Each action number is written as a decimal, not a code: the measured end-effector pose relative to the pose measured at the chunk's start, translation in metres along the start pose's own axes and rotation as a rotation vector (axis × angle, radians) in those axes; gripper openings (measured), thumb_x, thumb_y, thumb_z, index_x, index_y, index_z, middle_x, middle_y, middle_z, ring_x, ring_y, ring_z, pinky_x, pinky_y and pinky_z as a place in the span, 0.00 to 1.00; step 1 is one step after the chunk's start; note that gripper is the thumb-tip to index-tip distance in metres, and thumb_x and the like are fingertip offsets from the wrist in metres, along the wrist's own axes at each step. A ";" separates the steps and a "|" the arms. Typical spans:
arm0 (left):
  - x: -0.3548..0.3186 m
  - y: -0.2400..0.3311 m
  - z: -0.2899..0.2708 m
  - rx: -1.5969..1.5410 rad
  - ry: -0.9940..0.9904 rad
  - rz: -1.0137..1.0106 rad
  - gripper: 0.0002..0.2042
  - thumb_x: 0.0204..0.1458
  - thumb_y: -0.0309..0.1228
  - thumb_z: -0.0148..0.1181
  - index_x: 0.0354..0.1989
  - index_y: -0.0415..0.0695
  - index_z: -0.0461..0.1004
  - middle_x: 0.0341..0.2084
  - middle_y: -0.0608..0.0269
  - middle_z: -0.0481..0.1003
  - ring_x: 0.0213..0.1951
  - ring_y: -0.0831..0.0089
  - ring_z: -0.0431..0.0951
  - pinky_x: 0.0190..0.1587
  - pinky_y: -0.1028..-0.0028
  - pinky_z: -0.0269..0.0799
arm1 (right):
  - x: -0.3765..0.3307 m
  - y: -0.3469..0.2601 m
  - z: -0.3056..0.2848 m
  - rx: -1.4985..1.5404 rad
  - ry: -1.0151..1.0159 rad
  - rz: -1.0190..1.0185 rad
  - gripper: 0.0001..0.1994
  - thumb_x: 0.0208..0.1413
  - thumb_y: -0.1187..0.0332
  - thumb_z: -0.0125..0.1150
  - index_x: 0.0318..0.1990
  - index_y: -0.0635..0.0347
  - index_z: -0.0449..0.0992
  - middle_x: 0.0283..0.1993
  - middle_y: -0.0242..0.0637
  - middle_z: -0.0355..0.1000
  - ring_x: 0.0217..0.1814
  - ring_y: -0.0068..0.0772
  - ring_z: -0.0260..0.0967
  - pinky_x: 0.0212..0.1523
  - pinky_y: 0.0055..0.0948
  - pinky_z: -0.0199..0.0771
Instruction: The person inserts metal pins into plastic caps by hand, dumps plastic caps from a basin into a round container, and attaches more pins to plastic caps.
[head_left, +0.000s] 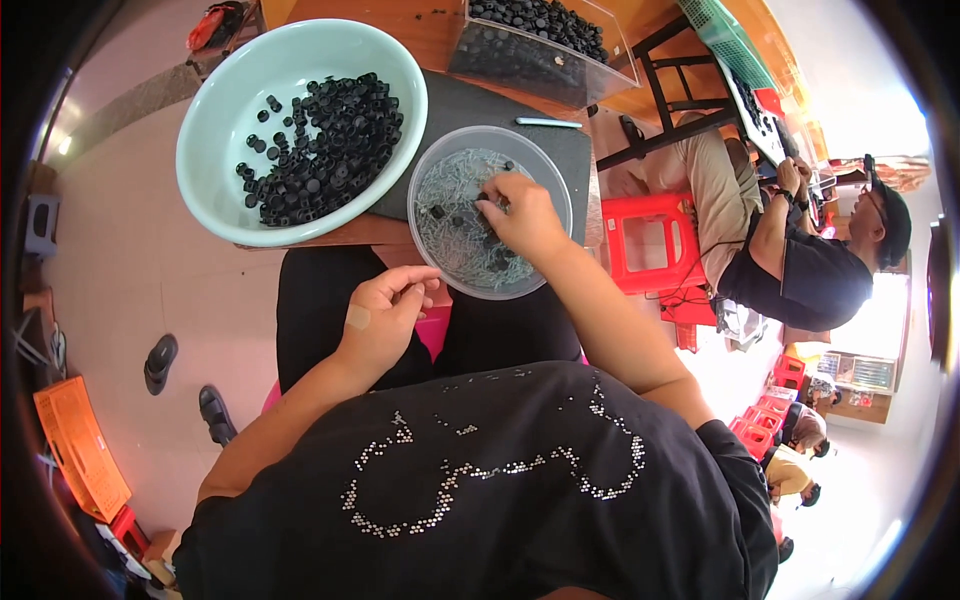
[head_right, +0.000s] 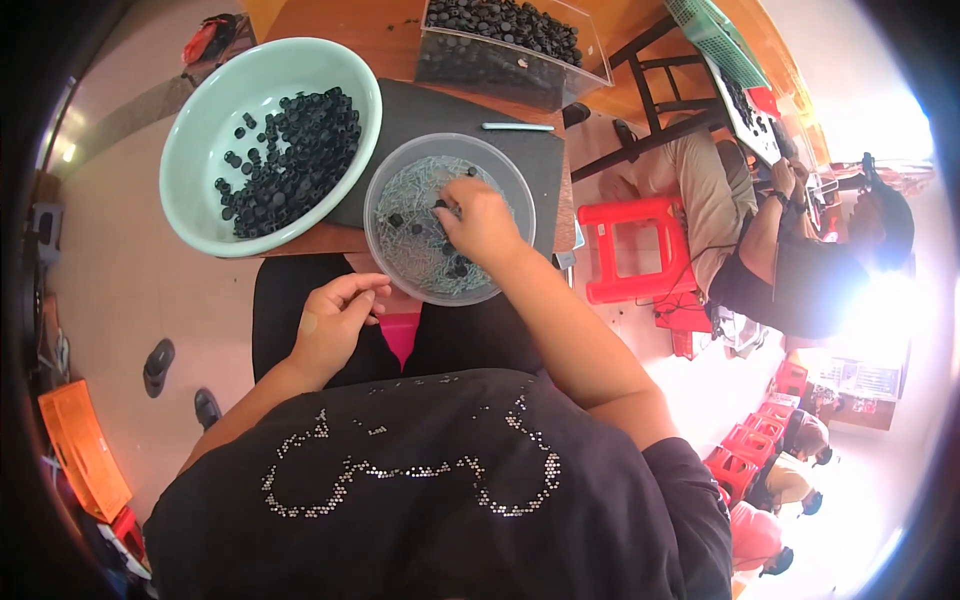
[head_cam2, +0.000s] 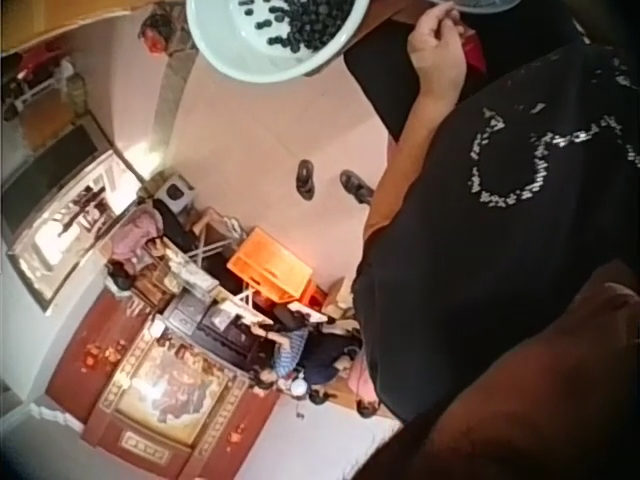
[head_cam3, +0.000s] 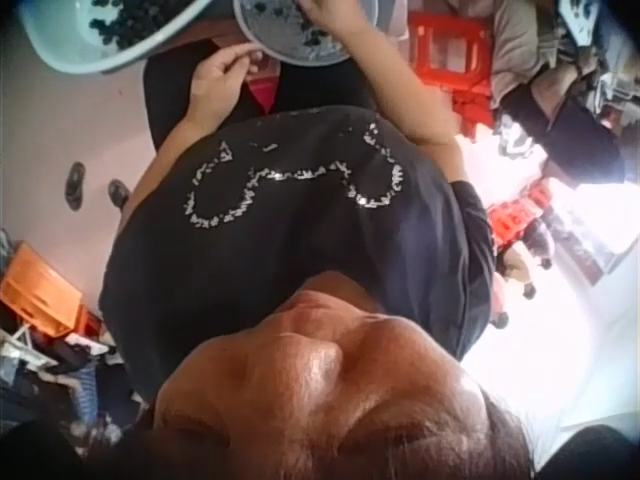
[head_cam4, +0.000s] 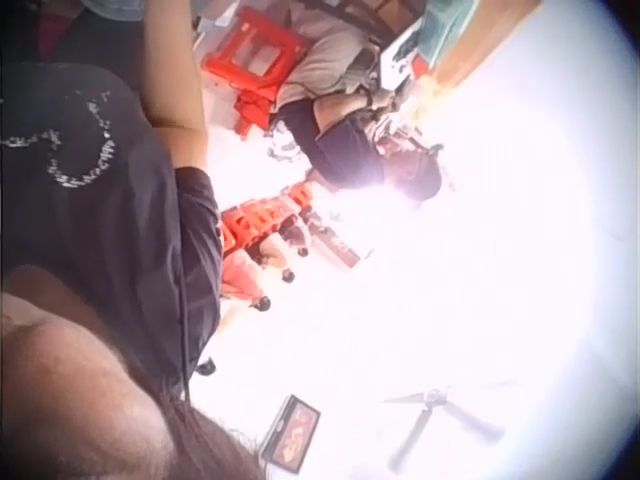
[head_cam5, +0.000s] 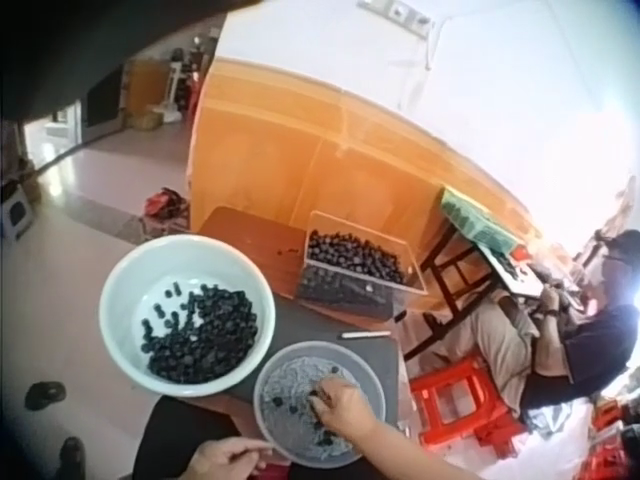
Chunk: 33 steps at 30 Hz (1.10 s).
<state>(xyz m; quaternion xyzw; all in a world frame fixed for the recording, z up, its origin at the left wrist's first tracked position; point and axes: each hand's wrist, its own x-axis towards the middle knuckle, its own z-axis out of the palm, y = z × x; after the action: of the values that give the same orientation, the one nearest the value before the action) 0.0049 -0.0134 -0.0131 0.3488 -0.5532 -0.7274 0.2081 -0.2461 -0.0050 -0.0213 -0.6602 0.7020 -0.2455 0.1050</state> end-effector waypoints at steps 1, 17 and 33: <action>0.000 -0.001 0.000 -0.021 0.002 -0.020 0.12 0.56 0.23 0.47 0.45 0.36 0.73 0.37 0.61 0.75 0.35 0.78 0.74 0.38 0.79 0.71 | -0.007 -0.002 -0.002 0.065 0.003 0.082 0.09 0.41 0.74 0.65 0.32 0.63 0.74 0.30 0.43 0.71 0.33 0.42 0.70 0.35 0.32 0.71; -0.004 0.007 0.008 -0.563 -0.112 -0.299 0.13 0.59 0.31 0.49 0.48 0.37 0.71 0.35 0.62 0.76 0.36 0.78 0.75 0.38 0.78 0.71 | -0.060 -0.088 -0.015 0.593 -0.063 -0.006 0.10 0.42 0.78 0.64 0.36 0.62 0.76 0.38 0.37 0.70 0.39 0.28 0.68 0.33 0.22 0.68; -0.024 0.006 0.018 -0.881 -0.356 -0.258 0.08 0.58 0.30 0.52 0.41 0.40 0.72 0.33 0.66 0.75 0.36 0.80 0.73 0.41 0.79 0.69 | -0.093 -0.125 -0.037 0.222 0.192 -0.297 0.11 0.39 0.80 0.66 0.35 0.62 0.77 0.35 0.40 0.72 0.36 0.37 0.69 0.36 0.30 0.69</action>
<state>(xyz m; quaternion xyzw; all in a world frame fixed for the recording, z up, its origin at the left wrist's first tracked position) 0.0074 0.0133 0.0019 0.1633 -0.1724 -0.9603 0.1463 -0.1446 0.0927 0.0544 -0.7145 0.5723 -0.3959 0.0725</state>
